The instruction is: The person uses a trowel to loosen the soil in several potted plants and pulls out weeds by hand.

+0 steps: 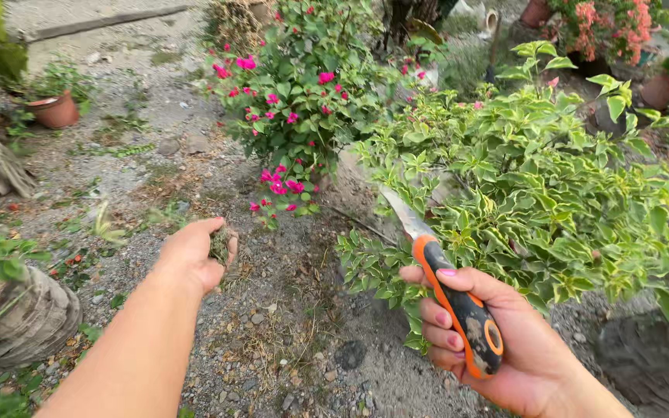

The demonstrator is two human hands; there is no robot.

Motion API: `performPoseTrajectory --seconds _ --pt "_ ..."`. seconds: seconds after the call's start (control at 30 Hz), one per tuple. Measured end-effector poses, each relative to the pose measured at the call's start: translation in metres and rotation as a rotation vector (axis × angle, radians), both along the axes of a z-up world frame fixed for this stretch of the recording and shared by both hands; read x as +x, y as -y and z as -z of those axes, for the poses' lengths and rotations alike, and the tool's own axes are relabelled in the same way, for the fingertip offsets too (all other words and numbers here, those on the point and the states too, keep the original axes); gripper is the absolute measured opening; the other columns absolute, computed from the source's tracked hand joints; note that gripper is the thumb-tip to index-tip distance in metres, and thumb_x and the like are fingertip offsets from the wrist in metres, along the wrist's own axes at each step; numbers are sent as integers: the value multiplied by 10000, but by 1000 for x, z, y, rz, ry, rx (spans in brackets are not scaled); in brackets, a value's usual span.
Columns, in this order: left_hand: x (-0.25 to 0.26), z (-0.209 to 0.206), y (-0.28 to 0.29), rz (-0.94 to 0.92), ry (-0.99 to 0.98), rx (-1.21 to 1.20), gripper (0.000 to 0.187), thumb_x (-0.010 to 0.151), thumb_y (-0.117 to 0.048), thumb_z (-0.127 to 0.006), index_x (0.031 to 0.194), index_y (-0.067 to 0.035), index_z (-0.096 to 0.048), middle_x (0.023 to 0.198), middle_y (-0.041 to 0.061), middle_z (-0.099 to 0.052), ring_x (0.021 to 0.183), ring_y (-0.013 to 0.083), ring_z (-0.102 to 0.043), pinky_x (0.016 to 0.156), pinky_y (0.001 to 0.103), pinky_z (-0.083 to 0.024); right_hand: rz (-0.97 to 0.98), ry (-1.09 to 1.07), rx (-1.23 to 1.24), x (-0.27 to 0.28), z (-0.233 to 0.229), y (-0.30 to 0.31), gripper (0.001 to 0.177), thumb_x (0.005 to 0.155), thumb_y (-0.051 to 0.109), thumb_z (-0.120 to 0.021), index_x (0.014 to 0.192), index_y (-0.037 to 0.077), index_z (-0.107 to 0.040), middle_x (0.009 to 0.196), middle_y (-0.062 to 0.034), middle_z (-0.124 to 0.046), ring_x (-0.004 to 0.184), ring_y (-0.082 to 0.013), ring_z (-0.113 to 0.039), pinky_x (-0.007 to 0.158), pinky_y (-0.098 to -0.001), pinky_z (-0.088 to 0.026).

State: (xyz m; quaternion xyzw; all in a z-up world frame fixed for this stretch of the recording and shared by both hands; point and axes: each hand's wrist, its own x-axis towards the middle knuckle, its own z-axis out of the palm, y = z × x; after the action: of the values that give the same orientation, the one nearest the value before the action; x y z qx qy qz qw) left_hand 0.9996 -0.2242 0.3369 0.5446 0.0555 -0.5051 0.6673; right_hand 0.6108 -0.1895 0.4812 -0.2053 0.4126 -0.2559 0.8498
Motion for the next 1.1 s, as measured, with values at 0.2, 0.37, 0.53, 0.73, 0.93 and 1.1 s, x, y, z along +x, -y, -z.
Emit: performPoseTrajectory --seconds 0.2,0.37,0.53,0.73,0.93,1.1 --pt "10 -10 114 165 9 0 143 959 -97 -650 1077 -21 -623 1017 115 -663 771 185 -641 551 300 -543 135 -24 60 34 7 45 493 841 317 -607 1264 64 -626 602 -23 -509 461 -128 -472 430 -283 -376" --pt "-9 2 198 321 5 -68 140 953 -105 -639 1076 -38 -627 946 96 -653 720 181 -614 526 309 -529 187 -76 132 50 22 99 435 855 354 -636 1197 85 -650 601 -30 -520 464 -135 -489 415 -291 -366" --pt "-9 5 250 364 22 -13 120 949 -91 -652 1027 -2 -636 947 97 -676 724 168 -637 533 295 -537 210 -46 220 74 16 150 395 862 327 -647 1156 64 -666 632 -41 -548 482 -136 -497 431 -288 -373" --pt "-24 36 351 598 41 50 139 958 -98 -647 1026 22 -624 957 130 -662 725 204 -634 545 301 -525 309 -32 297 98 33 208 341 862 303 -674 1105 64 -681 663 -40 -567 505 -142 -513 454 -286 -393" --pt "-102 65 466 1064 132 24 154 933 -82 -659 1050 16 -675 959 90 -707 686 173 -628 577 327 -509 699 -57 452 133 99 277 255 874 261 -722 982 39 -659 694 -27 -587 563 -147 -534 495 -290 -431" --pt "-137 118 502 1598 335 102 152 940 -122 -692 951 25 -731 920 98 -713 685 184 -642 559 314 -525 957 -165 446 168 166 332 124 884 134 -712 883 60 -612 725 -43 -601 606 -153 -564 547 -299 -487"
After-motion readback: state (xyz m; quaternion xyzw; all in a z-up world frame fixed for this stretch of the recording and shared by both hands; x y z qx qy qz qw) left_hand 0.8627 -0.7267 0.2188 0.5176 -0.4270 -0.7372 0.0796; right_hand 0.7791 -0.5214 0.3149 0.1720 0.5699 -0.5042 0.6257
